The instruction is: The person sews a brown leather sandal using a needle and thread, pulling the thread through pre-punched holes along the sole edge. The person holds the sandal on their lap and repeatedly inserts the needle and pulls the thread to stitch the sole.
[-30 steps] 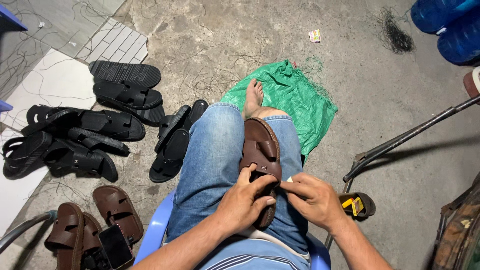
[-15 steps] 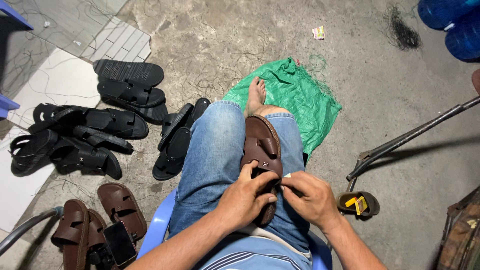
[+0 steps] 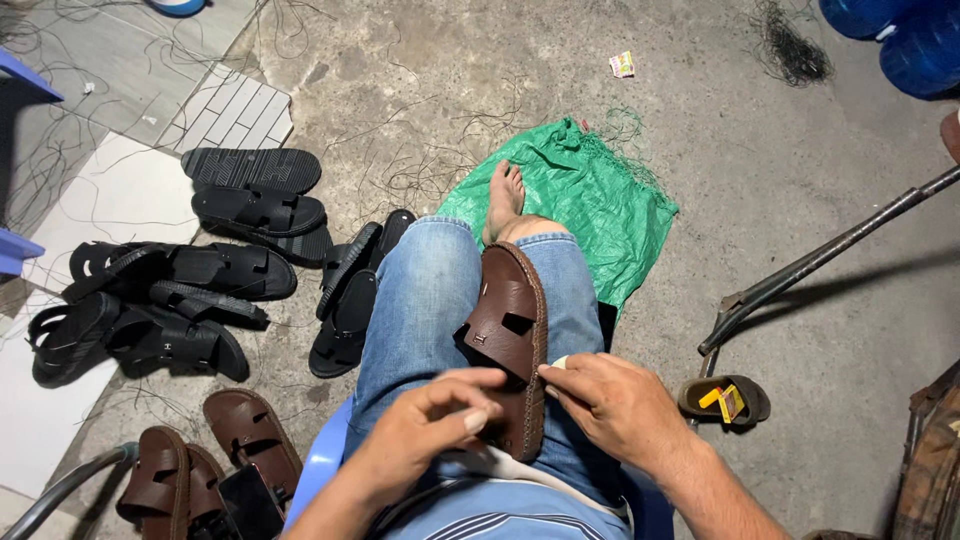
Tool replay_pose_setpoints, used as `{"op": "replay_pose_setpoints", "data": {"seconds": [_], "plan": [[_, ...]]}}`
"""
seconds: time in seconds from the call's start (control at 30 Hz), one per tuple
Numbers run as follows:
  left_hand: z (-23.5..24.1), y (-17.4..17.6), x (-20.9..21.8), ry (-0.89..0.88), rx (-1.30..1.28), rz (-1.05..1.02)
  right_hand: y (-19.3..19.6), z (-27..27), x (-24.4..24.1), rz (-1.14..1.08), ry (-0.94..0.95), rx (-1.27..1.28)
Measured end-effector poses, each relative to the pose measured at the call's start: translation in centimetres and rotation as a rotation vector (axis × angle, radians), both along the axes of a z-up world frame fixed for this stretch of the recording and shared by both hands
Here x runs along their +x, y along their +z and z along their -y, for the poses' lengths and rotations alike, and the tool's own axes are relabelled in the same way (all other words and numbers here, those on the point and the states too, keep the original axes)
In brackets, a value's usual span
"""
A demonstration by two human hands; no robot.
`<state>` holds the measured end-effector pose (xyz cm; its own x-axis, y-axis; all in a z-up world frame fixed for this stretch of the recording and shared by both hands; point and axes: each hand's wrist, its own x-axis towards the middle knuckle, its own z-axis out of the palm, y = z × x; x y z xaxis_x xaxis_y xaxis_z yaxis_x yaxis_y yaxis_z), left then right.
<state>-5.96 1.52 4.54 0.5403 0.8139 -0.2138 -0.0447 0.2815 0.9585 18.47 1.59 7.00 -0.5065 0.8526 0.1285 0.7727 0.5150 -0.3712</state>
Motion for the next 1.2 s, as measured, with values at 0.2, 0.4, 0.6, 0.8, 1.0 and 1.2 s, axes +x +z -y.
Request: {"op": "replay_pose_setpoints", "data": {"seconds": [0.2, 0.4, 0.6, 0.8, 1.0, 1.2], "plan": [[0.9, -1.9, 3.9, 0.38, -0.507, -0.082, 0.0, 0.1, 0.0, 0.022, 0.012, -0.053], [0.6, -1.1, 5.1, 0.244, -0.114, -0.624, 0.1, 0.4, -0.3, 0.043, -0.031, -0.053], [-1.0, 3.1, 4.3, -0.285, 0.401, -0.845, 1.4, 0.5, 0.1, 0.154, 0.039, -0.21], [-2.3, 3.9, 3.2, -0.442, 0.318, -0.876, 4.3, 0.0, 4.9, 0.619, -0.154, -0.531], [-0.4, 2.3, 3.9, -0.06, 0.39, -0.865, 4.2, 0.2, 3.1, 0.26, -0.076, -0.472], [-0.4, 1.0, 4.7, 0.05, 0.392, -0.646, 3.5, 0.0, 1.2, 0.161, -0.299, -0.692]]}}
